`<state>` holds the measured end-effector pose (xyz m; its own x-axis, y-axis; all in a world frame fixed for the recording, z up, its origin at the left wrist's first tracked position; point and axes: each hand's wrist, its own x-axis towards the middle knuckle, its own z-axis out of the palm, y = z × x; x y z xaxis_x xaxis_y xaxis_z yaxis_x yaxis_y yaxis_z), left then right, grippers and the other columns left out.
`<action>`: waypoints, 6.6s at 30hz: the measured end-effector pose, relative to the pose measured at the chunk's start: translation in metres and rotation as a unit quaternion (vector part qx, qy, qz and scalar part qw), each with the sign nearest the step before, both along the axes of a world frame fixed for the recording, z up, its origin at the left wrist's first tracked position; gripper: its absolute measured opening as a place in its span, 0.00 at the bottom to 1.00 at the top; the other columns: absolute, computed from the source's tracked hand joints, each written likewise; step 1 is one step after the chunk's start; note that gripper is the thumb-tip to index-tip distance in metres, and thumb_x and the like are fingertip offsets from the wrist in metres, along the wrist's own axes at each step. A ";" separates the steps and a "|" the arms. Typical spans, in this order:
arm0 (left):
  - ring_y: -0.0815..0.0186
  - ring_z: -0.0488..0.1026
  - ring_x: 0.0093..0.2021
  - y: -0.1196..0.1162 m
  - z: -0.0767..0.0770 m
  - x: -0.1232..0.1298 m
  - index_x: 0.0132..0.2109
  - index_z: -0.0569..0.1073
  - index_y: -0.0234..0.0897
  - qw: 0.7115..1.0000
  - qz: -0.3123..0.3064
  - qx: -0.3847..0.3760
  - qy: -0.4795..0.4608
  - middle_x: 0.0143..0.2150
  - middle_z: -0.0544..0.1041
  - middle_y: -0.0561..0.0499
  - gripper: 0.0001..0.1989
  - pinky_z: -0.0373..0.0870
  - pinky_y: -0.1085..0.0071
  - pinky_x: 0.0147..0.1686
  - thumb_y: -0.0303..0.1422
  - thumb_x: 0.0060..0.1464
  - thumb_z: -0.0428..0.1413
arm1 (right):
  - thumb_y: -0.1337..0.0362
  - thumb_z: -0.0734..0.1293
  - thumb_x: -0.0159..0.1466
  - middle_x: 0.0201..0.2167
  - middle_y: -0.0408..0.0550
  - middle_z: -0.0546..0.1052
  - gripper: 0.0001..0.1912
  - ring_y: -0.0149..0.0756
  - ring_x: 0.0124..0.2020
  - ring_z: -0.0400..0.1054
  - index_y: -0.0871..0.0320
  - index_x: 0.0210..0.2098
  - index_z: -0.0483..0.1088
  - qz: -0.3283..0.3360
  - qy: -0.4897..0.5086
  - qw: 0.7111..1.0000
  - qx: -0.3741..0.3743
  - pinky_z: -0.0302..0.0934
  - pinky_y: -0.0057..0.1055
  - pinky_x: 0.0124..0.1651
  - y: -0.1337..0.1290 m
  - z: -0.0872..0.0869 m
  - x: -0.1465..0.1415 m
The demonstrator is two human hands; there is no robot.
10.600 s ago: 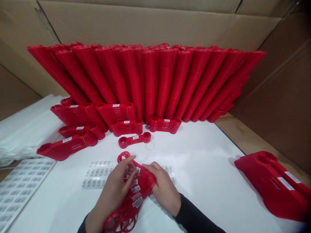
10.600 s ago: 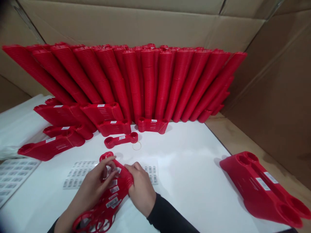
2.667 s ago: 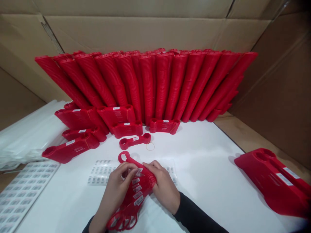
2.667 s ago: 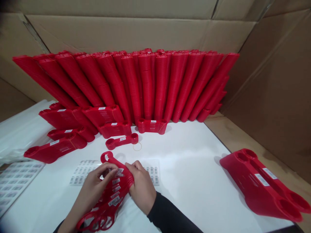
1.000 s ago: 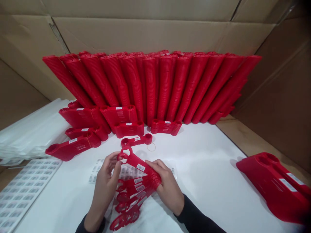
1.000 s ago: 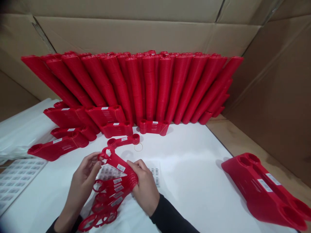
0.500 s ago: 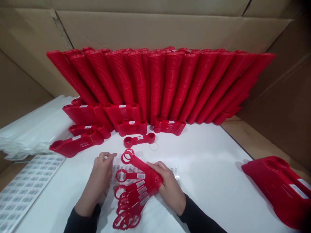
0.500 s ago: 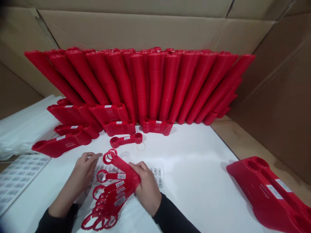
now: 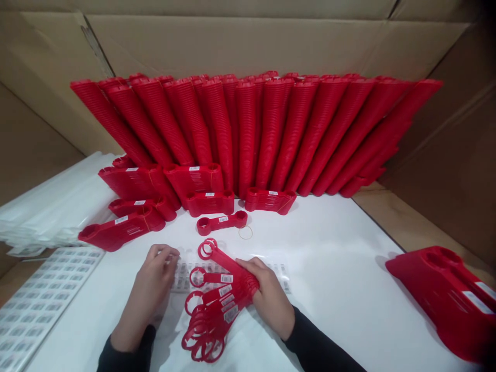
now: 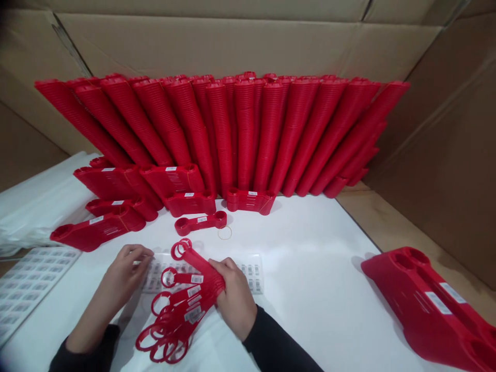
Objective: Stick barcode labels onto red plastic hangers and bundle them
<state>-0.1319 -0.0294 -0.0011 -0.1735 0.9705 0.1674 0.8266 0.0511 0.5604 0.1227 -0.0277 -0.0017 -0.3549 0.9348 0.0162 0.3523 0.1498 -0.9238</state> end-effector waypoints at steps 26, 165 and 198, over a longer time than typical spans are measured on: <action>0.63 0.71 0.36 -0.009 0.023 0.084 0.33 0.72 0.40 0.977 -0.117 -0.070 -0.161 0.34 0.76 0.51 0.10 0.67 0.66 0.37 0.38 0.55 0.48 | 0.79 0.57 0.56 0.34 0.46 0.68 0.27 0.34 0.35 0.65 0.52 0.51 0.67 0.008 -0.021 1.000 0.013 0.60 0.30 0.40 -0.007 0.010 -0.002; 0.61 0.75 0.40 -0.022 0.011 0.087 0.47 0.73 0.44 0.991 -0.062 -0.095 -0.071 0.42 0.79 0.52 0.17 0.68 0.67 0.41 0.41 0.56 0.46 | 0.81 0.56 0.55 0.37 0.46 0.67 0.31 0.32 0.37 0.65 0.51 0.54 0.65 0.015 0.021 0.999 0.019 0.61 0.28 0.41 -0.008 0.011 -0.002; 0.66 0.69 0.26 -0.007 0.017 0.059 0.39 0.63 0.41 0.979 0.060 -0.026 -0.192 0.30 0.68 0.55 0.15 0.67 0.70 0.25 0.47 0.52 0.49 | 0.73 0.61 0.59 0.36 0.46 0.67 0.23 0.33 0.37 0.66 0.51 0.53 0.66 0.034 0.059 0.997 0.022 0.62 0.28 0.40 -0.004 0.016 0.002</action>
<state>-0.0728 -0.0366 0.0155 -0.3269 0.9449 0.0184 0.5414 0.1713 0.8232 0.1248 -0.0318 0.0142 -0.4110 0.9060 0.1015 0.2287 0.2102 -0.9505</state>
